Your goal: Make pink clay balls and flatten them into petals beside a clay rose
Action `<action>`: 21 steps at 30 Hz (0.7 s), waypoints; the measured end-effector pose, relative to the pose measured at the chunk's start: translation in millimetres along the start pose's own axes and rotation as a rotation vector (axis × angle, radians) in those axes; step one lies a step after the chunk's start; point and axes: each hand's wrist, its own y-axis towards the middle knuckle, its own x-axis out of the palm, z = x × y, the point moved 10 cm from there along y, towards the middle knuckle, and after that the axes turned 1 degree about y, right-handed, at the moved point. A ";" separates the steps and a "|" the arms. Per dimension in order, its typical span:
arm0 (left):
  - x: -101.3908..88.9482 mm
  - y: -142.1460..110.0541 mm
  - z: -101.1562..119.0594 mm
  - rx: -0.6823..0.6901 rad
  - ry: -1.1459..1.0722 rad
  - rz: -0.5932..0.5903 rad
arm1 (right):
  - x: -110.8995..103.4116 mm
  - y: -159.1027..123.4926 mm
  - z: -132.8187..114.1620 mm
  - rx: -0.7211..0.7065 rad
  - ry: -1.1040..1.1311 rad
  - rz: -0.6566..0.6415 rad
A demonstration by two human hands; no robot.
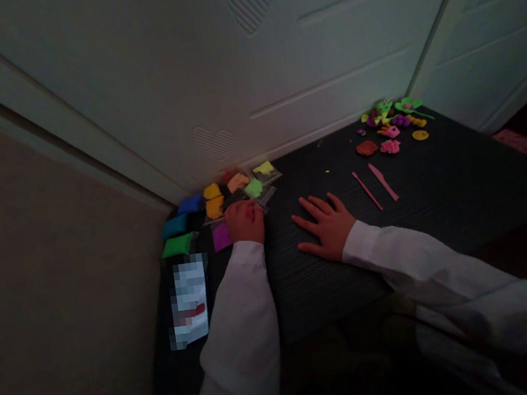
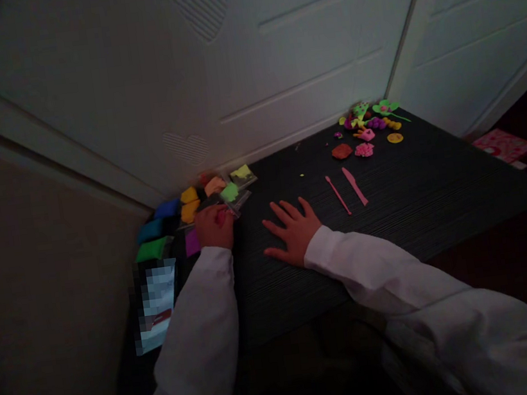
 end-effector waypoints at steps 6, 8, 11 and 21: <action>-0.3 -0.3 -0.9 -0.009 0.007 0.002 | -0.7 1.8 17.8 0.085 -0.006 0.017; 0.5 -0.4 -1.3 -0.007 0.003 0.004 | -0.6 1.8 20.4 0.096 -0.008 0.018; 0.8 -0.9 -2.4 -0.002 -0.004 0.015 | -0.2 0.5 5.6 0.037 -0.005 0.008; 0.2 -0.7 -1.9 0.009 -0.014 0.021 | -1.0 1.4 13.7 0.063 -0.001 0.011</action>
